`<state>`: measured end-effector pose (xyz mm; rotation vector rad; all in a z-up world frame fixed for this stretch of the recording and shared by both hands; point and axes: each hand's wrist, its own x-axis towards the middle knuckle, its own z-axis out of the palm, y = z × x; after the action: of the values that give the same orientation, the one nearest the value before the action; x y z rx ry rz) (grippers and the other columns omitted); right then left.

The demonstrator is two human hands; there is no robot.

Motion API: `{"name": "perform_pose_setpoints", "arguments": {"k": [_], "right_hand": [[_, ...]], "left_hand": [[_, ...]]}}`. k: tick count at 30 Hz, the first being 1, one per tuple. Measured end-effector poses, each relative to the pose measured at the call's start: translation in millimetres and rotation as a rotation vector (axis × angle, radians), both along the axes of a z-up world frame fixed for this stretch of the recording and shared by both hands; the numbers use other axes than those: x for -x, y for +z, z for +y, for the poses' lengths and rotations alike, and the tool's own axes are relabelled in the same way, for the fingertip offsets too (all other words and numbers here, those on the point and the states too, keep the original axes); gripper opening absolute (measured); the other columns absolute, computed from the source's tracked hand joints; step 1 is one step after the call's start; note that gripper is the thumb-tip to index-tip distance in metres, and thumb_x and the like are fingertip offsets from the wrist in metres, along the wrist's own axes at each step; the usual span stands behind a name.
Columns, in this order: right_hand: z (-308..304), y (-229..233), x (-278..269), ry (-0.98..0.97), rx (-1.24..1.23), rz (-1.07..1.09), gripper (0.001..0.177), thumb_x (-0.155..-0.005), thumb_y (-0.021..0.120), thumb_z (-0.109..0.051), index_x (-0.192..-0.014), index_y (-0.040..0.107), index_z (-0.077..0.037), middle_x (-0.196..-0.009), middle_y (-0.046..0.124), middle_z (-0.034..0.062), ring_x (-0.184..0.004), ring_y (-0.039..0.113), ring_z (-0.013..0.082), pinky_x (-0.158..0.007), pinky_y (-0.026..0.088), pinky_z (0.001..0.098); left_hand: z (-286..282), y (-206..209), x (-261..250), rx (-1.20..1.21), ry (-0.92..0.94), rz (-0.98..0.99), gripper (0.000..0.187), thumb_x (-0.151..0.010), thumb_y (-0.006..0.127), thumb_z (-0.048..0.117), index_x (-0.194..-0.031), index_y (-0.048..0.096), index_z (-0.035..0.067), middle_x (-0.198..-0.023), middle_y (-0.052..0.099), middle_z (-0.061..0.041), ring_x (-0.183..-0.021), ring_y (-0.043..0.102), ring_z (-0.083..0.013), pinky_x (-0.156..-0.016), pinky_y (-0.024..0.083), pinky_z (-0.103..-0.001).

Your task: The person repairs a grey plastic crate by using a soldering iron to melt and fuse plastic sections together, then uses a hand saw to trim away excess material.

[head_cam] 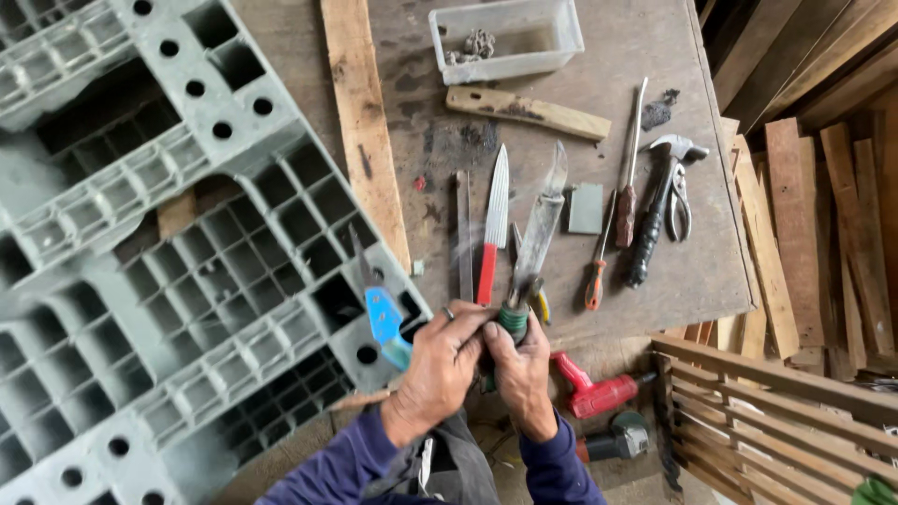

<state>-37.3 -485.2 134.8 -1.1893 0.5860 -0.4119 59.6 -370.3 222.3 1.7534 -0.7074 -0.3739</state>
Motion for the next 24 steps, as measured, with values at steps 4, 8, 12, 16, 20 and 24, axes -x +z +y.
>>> {"name": "perform_pose_setpoints", "arguments": {"k": [4, 8, 12, 16, 20, 24], "right_hand": [[-35.5, -14.5, -76.8, -0.059, -0.099, 0.08, 0.018, -0.1, 0.067, -0.018, -0.109, 0.059, -0.005, -0.079, 0.06, -0.0012, -0.061, 0.053, 0.0061, -0.053, 0.045, 0.0237], [-64.3, -39.7, -147.4, -0.083, -0.184, 0.095, 0.022, -0.098, 0.07, -0.02, -0.104, 0.055, -0.006, -0.071, 0.056, 0.0001, -0.052, 0.053, 0.0083, -0.044, 0.044, 0.0258], [-75.3, -67.8, -197.2, -0.137, -0.231, 0.098, 0.027, -0.096, 0.072, -0.023, -0.102, 0.052, -0.006, -0.073, 0.055, -0.0016, -0.05, 0.05, 0.0082, -0.041, 0.044, 0.0269], [-84.6, -90.1, -215.4, -0.149, -0.254, 0.104, 0.027, -0.096, 0.073, -0.023, -0.103, 0.053, -0.005, -0.074, 0.057, 0.0003, -0.054, 0.056, 0.0103, -0.044, 0.046, 0.0273], [-92.2, -109.7, -219.9, -0.171, -0.254, 0.073, 0.028, -0.097, 0.073, -0.022, -0.103, 0.054, -0.003, -0.074, 0.058, 0.0029, -0.055, 0.057, 0.0121, -0.045, 0.047, 0.028], [-93.1, -111.8, -216.0, -0.207, -0.279, 0.084, 0.028, -0.094, 0.073, -0.022, -0.105, 0.054, -0.005, -0.076, 0.058, 0.0021, -0.058, 0.059, 0.0126, -0.045, 0.048, 0.0283]], "left_hand": [[-45.6, -25.9, -104.1, -0.132, -0.138, -0.109, 0.023, -0.093, 0.066, 0.009, -0.114, 0.073, 0.004, -0.108, 0.071, -0.016, -0.095, 0.068, -0.0369, -0.08, 0.054, -0.044], [-124.4, -84.4, -240.2, -0.06, -0.064, -0.432, 0.023, -0.1, 0.058, 0.009, -0.118, 0.07, 0.002, -0.114, 0.067, -0.018, -0.102, 0.065, -0.0367, -0.088, 0.052, -0.046], [-220.5, -144.7, -362.5, -0.175, -0.015, -0.534, 0.024, -0.097, 0.058, 0.007, -0.116, 0.073, 0.002, -0.109, 0.066, -0.02, -0.102, 0.064, -0.0382, -0.088, 0.053, -0.047], [-287.2, -199.0, -423.3, -0.721, -0.225, -0.772, 0.017, -0.092, 0.061, 0.008, -0.102, 0.074, 0.003, -0.089, 0.07, -0.021, -0.081, 0.072, -0.0382, -0.068, 0.058, -0.047], [-314.1, -244.7, -441.1, -0.825, -0.222, -0.753, 0.016, -0.089, 0.063, 0.007, -0.083, 0.077, 0.005, -0.084, 0.073, -0.018, -0.082, 0.075, -0.032, -0.066, 0.061, -0.042], [-318.5, -248.0, -448.5, -0.792, -0.237, -0.696, 0.014, -0.096, 0.063, 0.004, -0.091, 0.076, 0.002, -0.086, 0.074, -0.019, -0.081, 0.075, -0.0292, -0.07, 0.063, -0.04]]}}
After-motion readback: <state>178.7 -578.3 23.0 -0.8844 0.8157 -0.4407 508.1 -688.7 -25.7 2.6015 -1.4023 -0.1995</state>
